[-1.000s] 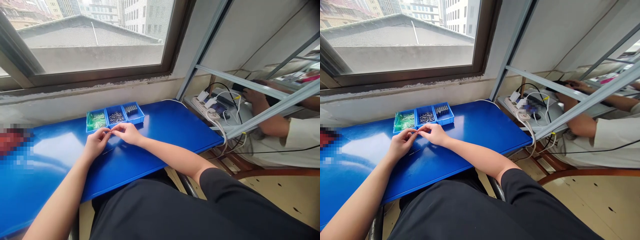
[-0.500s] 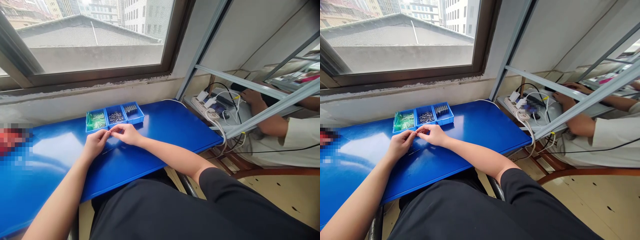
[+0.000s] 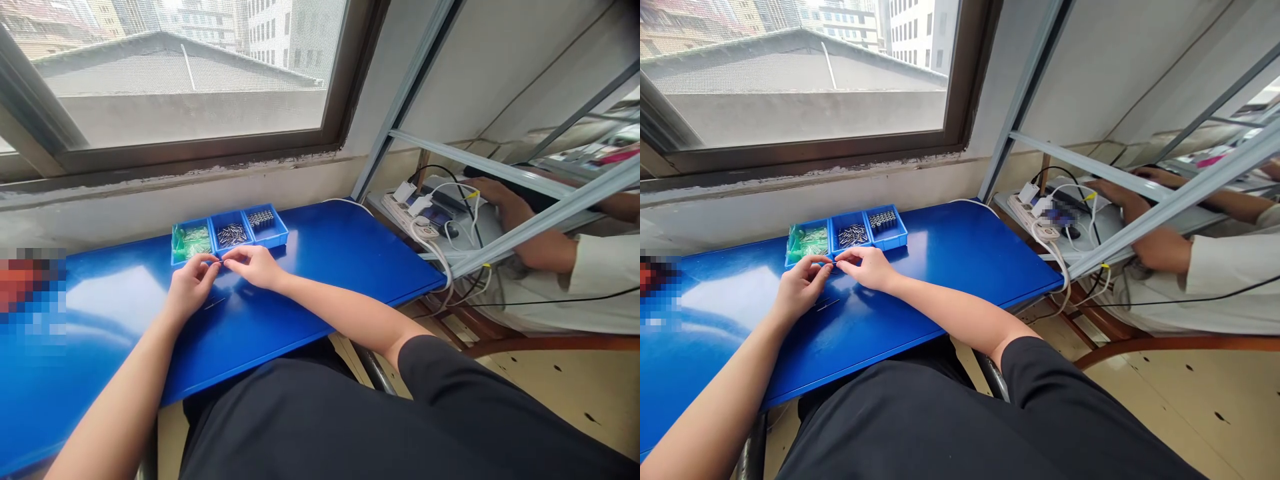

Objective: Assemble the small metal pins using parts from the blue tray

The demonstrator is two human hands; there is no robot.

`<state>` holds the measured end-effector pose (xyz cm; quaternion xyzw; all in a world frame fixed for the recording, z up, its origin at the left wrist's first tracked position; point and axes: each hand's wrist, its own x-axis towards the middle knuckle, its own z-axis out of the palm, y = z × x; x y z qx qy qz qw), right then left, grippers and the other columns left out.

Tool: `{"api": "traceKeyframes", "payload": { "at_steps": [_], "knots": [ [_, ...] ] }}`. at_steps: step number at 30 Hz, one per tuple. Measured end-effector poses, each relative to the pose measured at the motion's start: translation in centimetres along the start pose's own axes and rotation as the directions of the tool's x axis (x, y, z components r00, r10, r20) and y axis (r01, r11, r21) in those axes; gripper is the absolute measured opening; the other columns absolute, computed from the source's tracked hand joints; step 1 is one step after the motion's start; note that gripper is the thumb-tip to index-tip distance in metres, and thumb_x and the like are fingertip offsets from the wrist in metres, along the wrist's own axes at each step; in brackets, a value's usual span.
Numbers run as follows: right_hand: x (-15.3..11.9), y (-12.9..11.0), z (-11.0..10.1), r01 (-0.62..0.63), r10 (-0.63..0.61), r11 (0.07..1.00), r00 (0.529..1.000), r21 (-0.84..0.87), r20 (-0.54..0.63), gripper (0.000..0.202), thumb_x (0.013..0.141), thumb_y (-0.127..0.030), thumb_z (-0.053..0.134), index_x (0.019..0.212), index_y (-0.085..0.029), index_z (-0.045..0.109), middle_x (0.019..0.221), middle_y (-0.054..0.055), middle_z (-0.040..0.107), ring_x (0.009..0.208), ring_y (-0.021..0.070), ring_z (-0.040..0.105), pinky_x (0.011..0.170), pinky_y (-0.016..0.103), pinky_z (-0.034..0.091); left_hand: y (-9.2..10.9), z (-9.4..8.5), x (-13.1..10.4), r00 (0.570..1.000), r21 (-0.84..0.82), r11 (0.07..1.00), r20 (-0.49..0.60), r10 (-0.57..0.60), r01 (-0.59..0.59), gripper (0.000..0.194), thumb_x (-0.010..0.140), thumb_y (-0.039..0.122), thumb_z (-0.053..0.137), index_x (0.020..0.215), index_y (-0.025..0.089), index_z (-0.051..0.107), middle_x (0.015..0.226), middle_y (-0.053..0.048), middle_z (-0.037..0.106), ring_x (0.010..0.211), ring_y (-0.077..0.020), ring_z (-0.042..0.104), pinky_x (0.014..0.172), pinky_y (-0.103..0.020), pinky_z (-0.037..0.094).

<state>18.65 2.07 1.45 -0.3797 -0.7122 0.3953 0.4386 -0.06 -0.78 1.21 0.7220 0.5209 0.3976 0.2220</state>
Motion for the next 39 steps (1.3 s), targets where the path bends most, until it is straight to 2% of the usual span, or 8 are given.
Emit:
{"api": "traceKeyframes", "payload": {
  "at_steps": [5,11,18,22,26,29,35,39],
  "knots": [
    [-0.03,0.11,0.06,0.008,-0.008,1.000,1.000,-0.013,-0.004,0.012,0.084,-0.021,0.069,0.093,-0.016,0.076,0.093,0.005,0.076,0.082,0.0136,0.068,0.079,0.027,0.053,-0.24,0.02,0.10,1.000,0.035,0.999,-0.022,0.003,-0.002,0.028,0.088,0.046,0.056,0.092,0.019,0.063,0.053,0.005,0.050,0.045,-0.0102,0.042,0.048,-0.023,0.035],
    [-0.12,0.10,0.07,0.011,-0.011,1.000,1.000,-0.008,0.012,0.014,0.085,-0.021,0.068,0.096,-0.016,0.075,0.095,0.005,0.076,0.083,0.0138,0.069,0.080,0.028,0.054,-0.14,-0.13,0.22,1.000,0.105,0.994,-0.028,0.005,-0.002,0.029,0.089,0.045,0.053,0.088,0.018,0.065,0.057,0.003,0.057,0.053,-0.0122,0.050,0.053,-0.023,0.040],
    [-0.22,-0.20,0.00,0.008,-0.008,1.000,0.999,0.007,0.036,0.015,0.084,-0.019,0.068,0.098,-0.016,0.075,0.096,0.005,0.075,0.084,0.0136,0.069,0.082,0.028,0.054,0.25,-0.29,0.34,1.000,0.154,0.988,-0.024,0.020,-0.017,0.032,0.090,0.043,0.049,0.079,0.018,0.065,0.056,0.001,0.059,0.056,-0.0136,0.054,0.056,-0.023,0.042],
    [-0.21,-0.19,-0.01,0.015,-0.015,1.000,1.000,0.010,0.028,0.015,0.084,-0.020,0.069,0.097,-0.016,0.075,0.095,0.005,0.075,0.085,0.0136,0.068,0.082,0.028,0.054,0.19,-0.28,0.24,0.999,0.128,0.992,-0.028,0.016,-0.012,0.031,0.090,0.044,0.050,0.085,0.018,0.065,0.056,0.002,0.057,0.053,-0.0126,0.051,0.053,-0.023,0.040],
    [-0.17,-0.13,-0.02,0.026,-0.026,1.000,1.000,0.003,0.011,0.014,0.085,-0.019,0.068,0.096,-0.015,0.074,0.096,0.005,0.075,0.084,0.0135,0.068,0.081,0.028,0.053,0.19,-0.16,0.06,1.000,0.046,0.999,-0.016,0.008,-0.007,0.029,0.089,0.046,0.055,0.097,0.018,0.063,0.052,0.006,0.048,0.046,-0.0100,0.041,0.049,-0.023,0.035],
    [-0.13,-0.14,-0.02,0.018,-0.018,1.000,1.000,0.001,0.000,0.014,0.085,-0.018,0.068,0.096,-0.014,0.074,0.096,0.006,0.075,0.084,0.0136,0.067,0.081,0.028,0.053,0.25,-0.06,0.03,1.000,0.027,1.000,-0.018,0.015,-0.015,0.027,0.088,0.043,0.058,0.098,0.019,0.062,0.052,0.008,0.043,0.045,-0.0084,0.036,0.049,-0.021,0.032],
    [-0.09,-0.07,-0.05,0.006,-0.006,1.000,1.000,-0.003,-0.003,0.013,0.084,-0.020,0.068,0.095,-0.016,0.075,0.095,0.005,0.075,0.083,0.0132,0.067,0.080,0.028,0.053,0.29,-0.04,0.05,1.000,0.060,0.998,-0.030,0.007,-0.005,0.024,0.089,0.042,0.056,0.093,0.019,0.061,0.052,0.008,0.043,0.046,-0.0082,0.035,0.048,-0.021,0.031],
    [-0.10,0.05,-0.02,0.008,-0.008,1.000,1.000,-0.001,0.005,0.015,0.084,-0.021,0.068,0.096,-0.015,0.074,0.095,0.006,0.075,0.083,0.0134,0.068,0.080,0.027,0.053,0.10,-0.09,0.15,1.000,0.077,0.997,-0.024,0.003,-0.001,0.027,0.088,0.045,0.055,0.093,0.019,0.061,0.052,0.006,0.048,0.045,-0.0101,0.040,0.049,-0.023,0.034]
  ]
}}
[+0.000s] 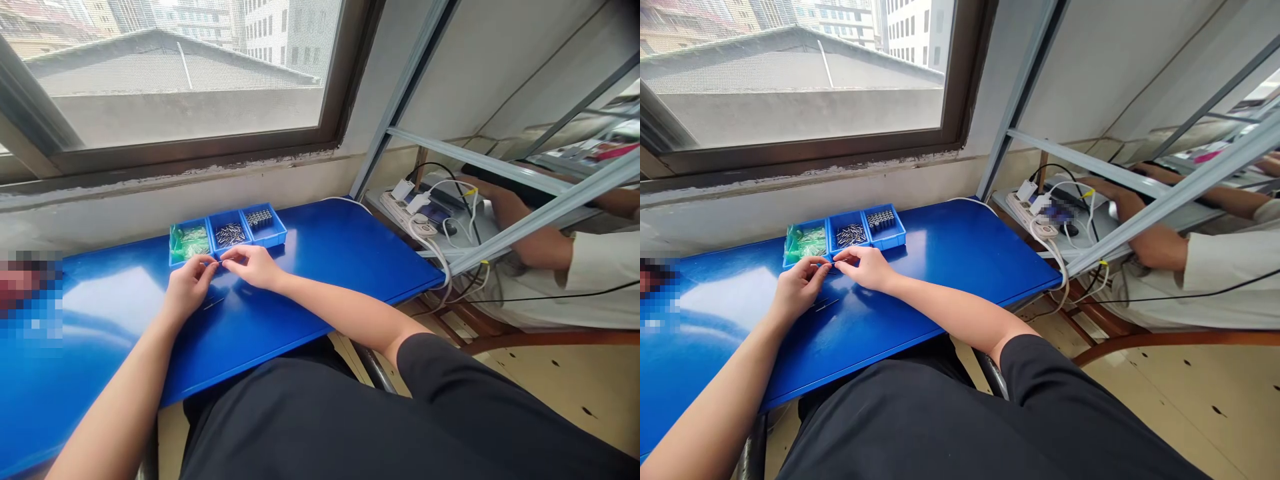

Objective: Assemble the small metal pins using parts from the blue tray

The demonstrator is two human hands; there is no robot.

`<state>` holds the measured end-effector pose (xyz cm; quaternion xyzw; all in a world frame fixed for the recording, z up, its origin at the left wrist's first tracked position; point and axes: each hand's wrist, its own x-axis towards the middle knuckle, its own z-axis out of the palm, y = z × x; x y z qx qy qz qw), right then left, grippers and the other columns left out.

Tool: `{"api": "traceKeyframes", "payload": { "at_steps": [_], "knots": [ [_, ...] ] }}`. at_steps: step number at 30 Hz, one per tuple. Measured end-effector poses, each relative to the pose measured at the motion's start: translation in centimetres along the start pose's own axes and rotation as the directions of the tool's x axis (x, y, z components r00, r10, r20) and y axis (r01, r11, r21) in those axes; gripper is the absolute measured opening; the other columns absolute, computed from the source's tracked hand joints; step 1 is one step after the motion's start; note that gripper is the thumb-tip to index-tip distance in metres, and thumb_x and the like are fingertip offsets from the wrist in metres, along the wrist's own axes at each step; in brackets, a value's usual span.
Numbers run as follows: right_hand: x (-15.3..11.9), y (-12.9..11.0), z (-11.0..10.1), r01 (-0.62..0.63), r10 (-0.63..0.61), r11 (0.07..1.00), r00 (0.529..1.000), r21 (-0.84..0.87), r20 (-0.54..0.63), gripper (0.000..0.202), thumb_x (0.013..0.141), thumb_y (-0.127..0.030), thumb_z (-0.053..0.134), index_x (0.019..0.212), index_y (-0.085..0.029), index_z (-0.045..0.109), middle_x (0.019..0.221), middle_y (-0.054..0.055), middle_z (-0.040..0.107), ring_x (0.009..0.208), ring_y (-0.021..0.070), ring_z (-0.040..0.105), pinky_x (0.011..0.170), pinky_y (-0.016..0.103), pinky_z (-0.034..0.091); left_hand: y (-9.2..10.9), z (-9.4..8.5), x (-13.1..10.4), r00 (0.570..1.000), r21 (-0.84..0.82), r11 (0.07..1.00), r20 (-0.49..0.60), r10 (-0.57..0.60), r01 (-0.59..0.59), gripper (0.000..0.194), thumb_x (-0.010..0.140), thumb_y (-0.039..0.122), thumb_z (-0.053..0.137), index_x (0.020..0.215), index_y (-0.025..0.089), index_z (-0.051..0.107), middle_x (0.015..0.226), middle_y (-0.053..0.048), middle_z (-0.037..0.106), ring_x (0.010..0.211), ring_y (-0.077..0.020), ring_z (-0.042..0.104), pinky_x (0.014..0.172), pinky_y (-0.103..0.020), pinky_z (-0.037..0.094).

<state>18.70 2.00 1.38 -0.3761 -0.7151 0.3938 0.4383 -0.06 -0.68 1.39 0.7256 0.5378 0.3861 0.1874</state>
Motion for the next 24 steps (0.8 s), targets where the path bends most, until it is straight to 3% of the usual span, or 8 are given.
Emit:
{"api": "traceKeyframes", "payload": {
  "at_steps": [6,16,24],
  "knots": [
    [-0.09,-0.15,0.05,0.008,-0.008,1.000,1.000,0.001,0.012,0.014,0.084,-0.021,0.069,0.096,-0.016,0.075,0.095,0.005,0.075,0.084,0.0136,0.068,0.081,0.028,0.054,-0.13,-0.12,0.18,1.000,0.050,0.999,-0.004,0.007,-0.007,0.028,0.090,0.044,0.050,0.083,0.019,0.062,0.056,0.003,0.057,0.052,-0.0122,0.050,0.053,-0.023,0.040],
    [0.11,0.34,0.11,-0.004,0.004,1.000,1.000,0.004,0.000,0.014,0.085,-0.021,0.067,0.096,-0.016,0.075,0.096,0.005,0.075,0.082,0.0130,0.067,0.080,0.028,0.053,0.29,0.03,-0.13,1.000,-0.026,1.000,-0.004,0.013,-0.013,0.024,0.087,0.043,0.057,0.091,0.019,0.061,0.052,0.008,0.043,0.046,-0.0084,0.037,0.050,-0.022,0.032],
    [-0.06,0.23,0.11,0.021,-0.020,1.000,0.999,-0.015,0.026,0.016,0.085,-0.021,0.067,0.099,-0.017,0.074,0.096,0.005,0.075,0.085,0.0139,0.068,0.081,0.028,0.054,0.01,-0.04,0.17,1.000,0.037,0.999,0.002,0.008,-0.008,0.028,0.089,0.043,0.051,0.082,0.019,0.063,0.056,0.002,0.057,0.054,-0.0127,0.050,0.053,-0.023,0.039]
  ]
}}
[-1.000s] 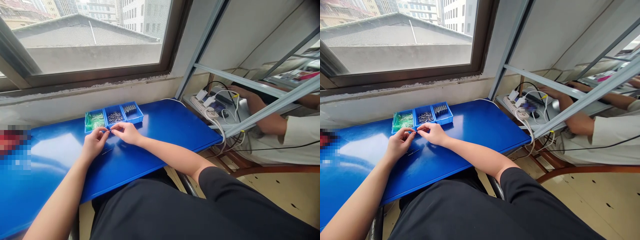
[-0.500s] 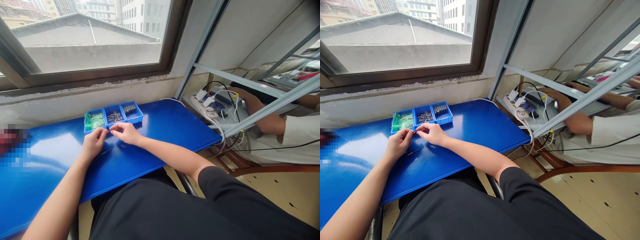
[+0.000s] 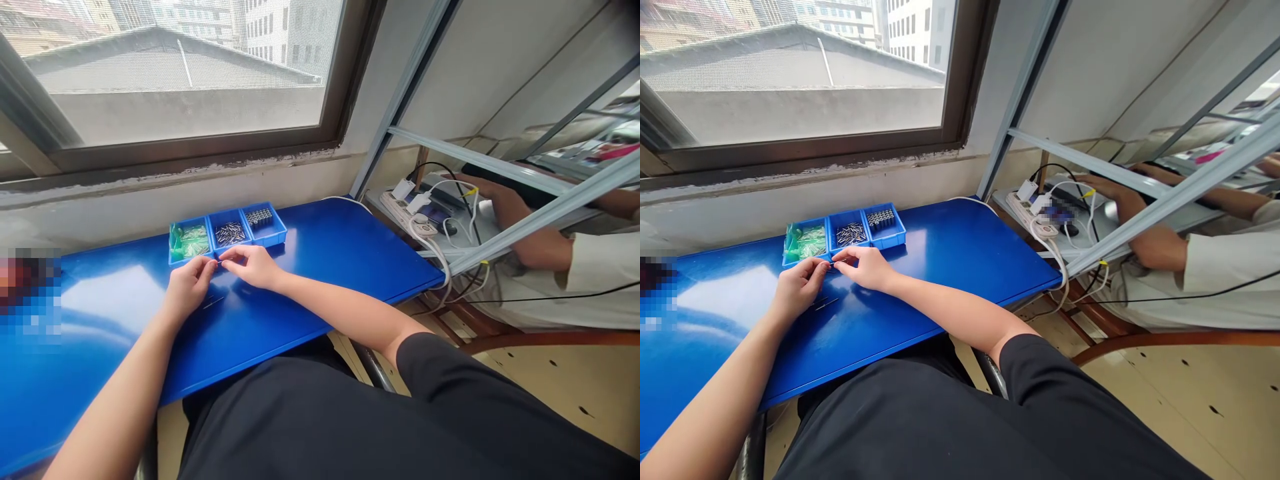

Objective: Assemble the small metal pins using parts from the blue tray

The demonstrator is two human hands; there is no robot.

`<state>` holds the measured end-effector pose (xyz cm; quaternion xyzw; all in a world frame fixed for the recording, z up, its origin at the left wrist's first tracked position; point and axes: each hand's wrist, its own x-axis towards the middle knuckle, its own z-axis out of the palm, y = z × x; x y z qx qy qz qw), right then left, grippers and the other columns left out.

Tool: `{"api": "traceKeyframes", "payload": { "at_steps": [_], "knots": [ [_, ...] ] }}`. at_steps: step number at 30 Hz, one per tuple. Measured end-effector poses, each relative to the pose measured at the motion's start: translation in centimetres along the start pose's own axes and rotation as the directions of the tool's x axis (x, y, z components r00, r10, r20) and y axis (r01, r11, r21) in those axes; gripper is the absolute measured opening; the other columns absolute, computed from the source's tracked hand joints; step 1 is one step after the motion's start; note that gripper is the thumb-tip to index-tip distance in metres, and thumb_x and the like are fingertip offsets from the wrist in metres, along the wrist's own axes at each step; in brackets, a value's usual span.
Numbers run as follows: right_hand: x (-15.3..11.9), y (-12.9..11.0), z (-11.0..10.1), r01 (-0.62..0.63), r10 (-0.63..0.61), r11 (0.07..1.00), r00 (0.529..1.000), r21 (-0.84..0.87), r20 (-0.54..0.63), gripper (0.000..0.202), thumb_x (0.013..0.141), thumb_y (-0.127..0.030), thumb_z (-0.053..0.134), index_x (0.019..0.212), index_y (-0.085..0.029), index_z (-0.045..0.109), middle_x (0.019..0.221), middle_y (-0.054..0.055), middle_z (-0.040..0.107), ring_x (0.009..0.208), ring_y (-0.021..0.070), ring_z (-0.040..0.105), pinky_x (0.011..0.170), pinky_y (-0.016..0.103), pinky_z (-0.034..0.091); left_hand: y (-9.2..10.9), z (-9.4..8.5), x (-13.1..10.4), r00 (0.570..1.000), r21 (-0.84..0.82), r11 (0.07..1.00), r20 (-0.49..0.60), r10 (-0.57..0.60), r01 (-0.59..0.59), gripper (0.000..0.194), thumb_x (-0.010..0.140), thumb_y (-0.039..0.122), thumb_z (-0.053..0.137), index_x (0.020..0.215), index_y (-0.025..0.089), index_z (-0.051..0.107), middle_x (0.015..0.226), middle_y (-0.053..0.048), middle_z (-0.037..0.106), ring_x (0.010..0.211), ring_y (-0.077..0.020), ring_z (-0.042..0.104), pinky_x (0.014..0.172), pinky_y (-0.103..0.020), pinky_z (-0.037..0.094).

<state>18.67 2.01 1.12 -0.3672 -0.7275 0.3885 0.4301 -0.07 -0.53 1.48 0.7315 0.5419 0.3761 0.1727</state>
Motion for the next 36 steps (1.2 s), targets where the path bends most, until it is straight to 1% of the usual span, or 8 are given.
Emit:
{"api": "traceKeyframes", "payload": {
  "at_steps": [4,10,14,18,23,27,32,36],
  "knots": [
    [-0.1,-0.2,-0.1,0.050,-0.047,0.997,0.998,-0.054,0.044,0.014,0.086,-0.018,0.064,0.096,-0.016,0.074,0.093,0.004,0.075,0.083,0.0136,0.068,0.079,0.027,0.053,0.2,-0.1,0.0,1.000,0.014,1.000,0.005,0.006,-0.006,0.030,0.089,0.043,0.051,0.077,0.018,0.064,0.056,0.001,0.057,0.055,-0.0128,0.051,0.053,-0.023,0.039],
    [-0.1,-0.1,-0.2,0.070,-0.066,0.995,0.996,-0.071,0.056,0.013,0.088,-0.024,0.063,0.095,-0.016,0.071,0.092,0.005,0.074,0.085,0.0149,0.069,0.081,0.028,0.053,0.2,0.0,-0.3,0.999,-0.108,0.994,0.034,0.021,-0.017,0.031,0.087,0.046,0.055,0.089,0.018,0.067,0.054,0.003,0.054,0.050,-0.0116,0.047,0.051,-0.024,0.038],
    [-0.2,-0.2,-0.1,-0.007,0.007,1.000,0.999,0.023,0.032,0.010,0.087,-0.023,0.063,0.095,-0.016,0.063,0.092,0.005,0.073,0.090,0.0172,0.071,0.083,0.030,0.054,0.3,0.3,-0.5,0.999,-0.150,0.988,0.035,0.041,-0.035,0.027,0.084,0.045,0.065,0.092,0.019,0.065,0.050,0.008,0.044,0.045,-0.0083,0.038,0.049,-0.022,0.033],
    [-0.2,-0.4,0.1,-0.117,0.111,0.986,0.992,0.120,0.053,0.013,0.089,-0.023,0.062,0.099,-0.018,0.057,0.084,0.002,0.074,0.082,0.0169,0.072,0.081,0.033,0.056,0.1,0.5,-0.5,0.998,-0.157,0.986,0.027,0.055,-0.050,0.029,0.080,0.045,0.070,0.092,0.019,0.064,0.052,0.008,0.044,0.046,-0.0071,0.036,0.049,-0.020,0.031],
    [-0.1,-0.4,0.3,-0.195,0.177,0.953,0.979,0.233,0.096,0.019,0.089,-0.016,0.060,0.107,-0.020,0.055,0.087,0.001,0.075,0.088,0.0161,0.073,0.088,0.035,0.056,-0.1,0.7,-0.5,0.995,-0.132,0.986,-0.003,0.103,-0.102,0.027,0.083,0.045,0.068,0.093,0.020,0.065,0.052,0.009,0.040,0.047,-0.0069,0.033,0.048,-0.020,0.031],
    [0.1,-0.1,0.4,-0.210,0.195,0.948,0.977,0.241,0.085,0.010,0.090,-0.019,0.061,0.097,-0.019,0.055,0.082,0.000,0.074,0.082,0.0149,0.072,0.085,0.034,0.056,0.0,0.8,-0.5,0.993,-0.110,0.987,-0.011,0.115,-0.116,0.026,0.085,0.044,0.066,0.095,0.020,0.066,0.053,0.009,0.039,0.047,-0.0069,0.033,0.048,-0.020,0.030],
    [0.4,0.1,0.5,-0.229,0.206,0.919,0.973,0.322,0.105,0.012,0.089,-0.021,0.063,0.088,-0.019,0.052,0.078,0.001,0.072,0.072,0.0131,0.068,0.069,0.027,0.055,-0.1,0.8,-0.4,0.993,-0.089,0.989,-0.033,0.113,-0.116,0.026,0.085,0.042,0.066,0.096,0.019,0.066,0.052,0.009,0.039,0.047,-0.0069,0.032,0.049,-0.020,0.031],
    [0.3,0.1,0.5,-0.212,0.189,0.914,0.977,0.345,0.100,0.012,0.086,-0.021,0.066,0.086,-0.018,0.054,0.076,0.000,0.069,0.075,0.0135,0.068,0.072,0.027,0.054,-0.2,0.7,-0.4,0.995,-0.045,0.995,-0.041,0.087,-0.089,0.026,0.088,0.043,0.060,0.093,0.018,0.067,0.053,0.007,0.046,0.048,-0.0076,0.038,0.051,-0.020,0.034]
  ]
}}
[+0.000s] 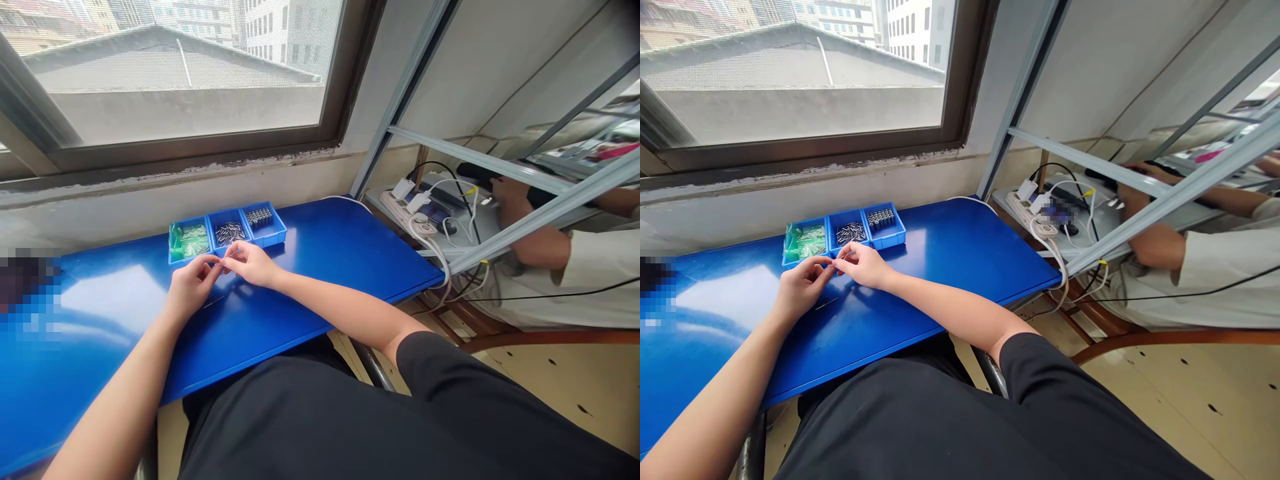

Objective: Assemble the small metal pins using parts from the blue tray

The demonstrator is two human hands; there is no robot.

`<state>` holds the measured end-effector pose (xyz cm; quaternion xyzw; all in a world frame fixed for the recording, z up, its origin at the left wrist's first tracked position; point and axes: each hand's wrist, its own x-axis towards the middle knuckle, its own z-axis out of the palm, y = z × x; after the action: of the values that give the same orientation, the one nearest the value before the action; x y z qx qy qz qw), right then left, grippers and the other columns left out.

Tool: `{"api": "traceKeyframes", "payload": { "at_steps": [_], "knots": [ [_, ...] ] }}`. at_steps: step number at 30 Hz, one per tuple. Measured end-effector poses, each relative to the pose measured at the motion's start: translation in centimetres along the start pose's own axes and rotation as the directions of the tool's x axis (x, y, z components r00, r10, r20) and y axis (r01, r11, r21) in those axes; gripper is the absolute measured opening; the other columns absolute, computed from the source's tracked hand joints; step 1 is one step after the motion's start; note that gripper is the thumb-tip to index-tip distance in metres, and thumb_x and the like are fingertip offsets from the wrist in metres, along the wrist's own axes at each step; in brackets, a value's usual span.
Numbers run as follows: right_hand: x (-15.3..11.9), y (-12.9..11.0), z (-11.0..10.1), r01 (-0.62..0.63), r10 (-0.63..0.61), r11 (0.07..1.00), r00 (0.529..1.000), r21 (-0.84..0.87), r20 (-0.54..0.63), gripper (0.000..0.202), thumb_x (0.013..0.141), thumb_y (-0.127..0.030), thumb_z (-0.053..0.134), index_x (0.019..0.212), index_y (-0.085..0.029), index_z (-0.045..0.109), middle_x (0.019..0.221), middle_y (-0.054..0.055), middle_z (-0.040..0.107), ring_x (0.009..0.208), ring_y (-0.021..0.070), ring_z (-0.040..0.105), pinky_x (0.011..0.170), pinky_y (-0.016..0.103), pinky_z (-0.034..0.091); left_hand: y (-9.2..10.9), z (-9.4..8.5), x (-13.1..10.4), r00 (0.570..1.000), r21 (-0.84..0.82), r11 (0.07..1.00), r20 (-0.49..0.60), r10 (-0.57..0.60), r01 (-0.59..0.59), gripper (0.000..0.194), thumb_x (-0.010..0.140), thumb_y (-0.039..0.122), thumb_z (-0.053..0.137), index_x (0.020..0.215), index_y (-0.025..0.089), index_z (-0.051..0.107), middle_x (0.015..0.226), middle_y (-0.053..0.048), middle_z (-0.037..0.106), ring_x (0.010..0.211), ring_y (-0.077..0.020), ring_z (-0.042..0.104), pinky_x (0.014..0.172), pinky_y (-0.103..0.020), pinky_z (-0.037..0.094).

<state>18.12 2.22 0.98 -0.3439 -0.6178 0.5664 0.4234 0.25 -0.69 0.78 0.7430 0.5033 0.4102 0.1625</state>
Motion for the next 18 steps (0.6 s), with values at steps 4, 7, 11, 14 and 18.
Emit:
{"api": "traceKeyframes", "payload": {
  "at_steps": [4,7,11,14,18],
  "knots": [
    [-0.01,-0.07,-0.21,0.068,-0.072,0.995,0.996,-0.067,-0.053,0.011,0.083,-0.023,0.068,0.085,-0.017,0.059,0.080,0.002,0.070,0.077,0.0137,0.068,0.076,0.029,0.054,0.10,-0.20,0.13,1.000,0.044,0.999,0.000,-0.027,0.027,0.029,0.089,0.043,0.056,0.092,0.018,0.069,0.057,0.004,0.055,0.051,-0.0100,0.047,0.054,-0.022,0.039],
    [0.07,-0.11,-0.42,0.090,-0.101,0.989,0.991,-0.118,-0.089,0.013,0.081,-0.023,0.070,0.088,-0.016,0.064,0.084,0.003,0.071,0.078,0.0135,0.067,0.078,0.030,0.054,0.15,-0.34,0.25,0.999,0.074,0.997,0.014,-0.036,0.035,0.031,0.091,0.043,0.051,0.090,0.018,0.069,0.060,0.002,0.060,0.055,-0.0123,0.053,0.057,-0.023,0.043],
    [0.13,-0.11,-0.57,0.118,-0.135,0.977,0.987,-0.178,-0.087,0.013,0.081,-0.023,0.070,0.091,-0.015,0.069,0.088,0.005,0.073,0.078,0.0137,0.067,0.079,0.031,0.055,0.14,-0.43,0.39,0.999,0.094,0.994,0.015,-0.049,0.048,0.034,0.091,0.044,0.048,0.085,0.017,0.069,0.060,0.001,0.062,0.058,-0.0137,0.056,0.059,-0.024,0.045],
    [0.14,-0.08,-0.57,0.112,-0.130,0.976,0.988,-0.188,-0.081,0.014,0.082,-0.023,0.070,0.093,-0.015,0.071,0.091,0.006,0.074,0.081,0.0143,0.068,0.081,0.031,0.055,0.16,-0.45,0.42,0.998,0.105,0.992,0.014,-0.068,0.066,0.036,0.091,0.044,0.048,0.078,0.017,0.068,0.059,0.001,0.062,0.057,-0.0134,0.055,0.059,-0.024,0.044],
    [0.14,-0.13,-0.55,0.100,-0.120,0.972,0.989,-0.213,-0.082,0.014,0.082,-0.023,0.071,0.093,-0.015,0.073,0.091,0.006,0.074,0.080,0.0137,0.068,0.079,0.030,0.055,0.17,-0.48,0.37,0.997,0.105,0.992,0.013,-0.077,0.076,0.036,0.091,0.045,0.049,0.073,0.018,0.065,0.059,0.001,0.061,0.055,-0.0126,0.053,0.056,-0.024,0.042]
  ]
}}
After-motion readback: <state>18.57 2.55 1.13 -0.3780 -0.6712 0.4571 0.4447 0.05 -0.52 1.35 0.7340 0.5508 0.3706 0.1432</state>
